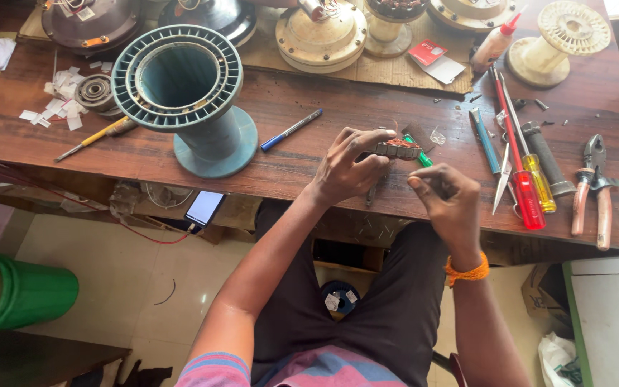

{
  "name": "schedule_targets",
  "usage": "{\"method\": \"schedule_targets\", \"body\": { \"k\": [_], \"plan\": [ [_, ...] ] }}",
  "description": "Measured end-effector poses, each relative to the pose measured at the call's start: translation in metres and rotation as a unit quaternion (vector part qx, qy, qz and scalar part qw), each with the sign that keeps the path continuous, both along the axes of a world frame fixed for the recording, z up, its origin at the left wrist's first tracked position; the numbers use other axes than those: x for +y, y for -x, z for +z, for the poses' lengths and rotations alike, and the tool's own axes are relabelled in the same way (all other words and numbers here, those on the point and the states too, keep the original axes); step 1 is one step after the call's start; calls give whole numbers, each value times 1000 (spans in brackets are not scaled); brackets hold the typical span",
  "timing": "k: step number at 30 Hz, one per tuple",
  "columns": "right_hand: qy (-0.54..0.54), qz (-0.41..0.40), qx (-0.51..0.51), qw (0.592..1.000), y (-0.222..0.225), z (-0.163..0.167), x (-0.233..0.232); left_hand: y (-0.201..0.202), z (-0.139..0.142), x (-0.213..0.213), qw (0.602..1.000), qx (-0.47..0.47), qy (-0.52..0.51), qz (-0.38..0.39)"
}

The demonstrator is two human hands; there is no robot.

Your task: The person sits at a workbench repairing an electric motor armature, holding the rotor and working on its copper windings and commutator by hand. They briefly pick up a marker and use it on the armature, then continue manipulating the windings and repositioning the rotor on the bench.

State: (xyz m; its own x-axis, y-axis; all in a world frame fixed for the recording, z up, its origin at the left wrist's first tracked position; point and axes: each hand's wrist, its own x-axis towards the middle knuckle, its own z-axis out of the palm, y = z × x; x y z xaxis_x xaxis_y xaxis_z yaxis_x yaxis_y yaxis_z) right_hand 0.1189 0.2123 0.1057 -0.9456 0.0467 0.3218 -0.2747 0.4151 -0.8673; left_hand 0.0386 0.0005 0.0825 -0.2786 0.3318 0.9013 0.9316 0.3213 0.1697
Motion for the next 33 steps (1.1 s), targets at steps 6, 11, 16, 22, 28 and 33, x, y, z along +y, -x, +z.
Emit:
{"method": "schedule_targets", "body": {
  "k": [6, 11, 16, 22, 28, 33],
  "plan": [
    [-127, -12, 14, 992, 23, 46, -13, -2, -6, 5, 998, -47, -31, -5],
    [-94, 41, -3, 995, 51, 61, -29, -3, -6, 4, 997, -57, -45, 2],
    [-144, 8, -21, 989, 63, 58, -23, 0, -2, 4, 999, -39, -6, 18],
    [-48, 25, 1, 999, 51, 42, -4, 6, 0, 7, 1000, -20, -11, -19],
    [-15, -49, 6, 999, 25, 18, -2, 9, -4, 10, 996, -66, -43, -42],
    [12, -60, 51, 997, 21, 3, -11, 8, -5, 12, 995, -73, -57, -41]
  ]
}}
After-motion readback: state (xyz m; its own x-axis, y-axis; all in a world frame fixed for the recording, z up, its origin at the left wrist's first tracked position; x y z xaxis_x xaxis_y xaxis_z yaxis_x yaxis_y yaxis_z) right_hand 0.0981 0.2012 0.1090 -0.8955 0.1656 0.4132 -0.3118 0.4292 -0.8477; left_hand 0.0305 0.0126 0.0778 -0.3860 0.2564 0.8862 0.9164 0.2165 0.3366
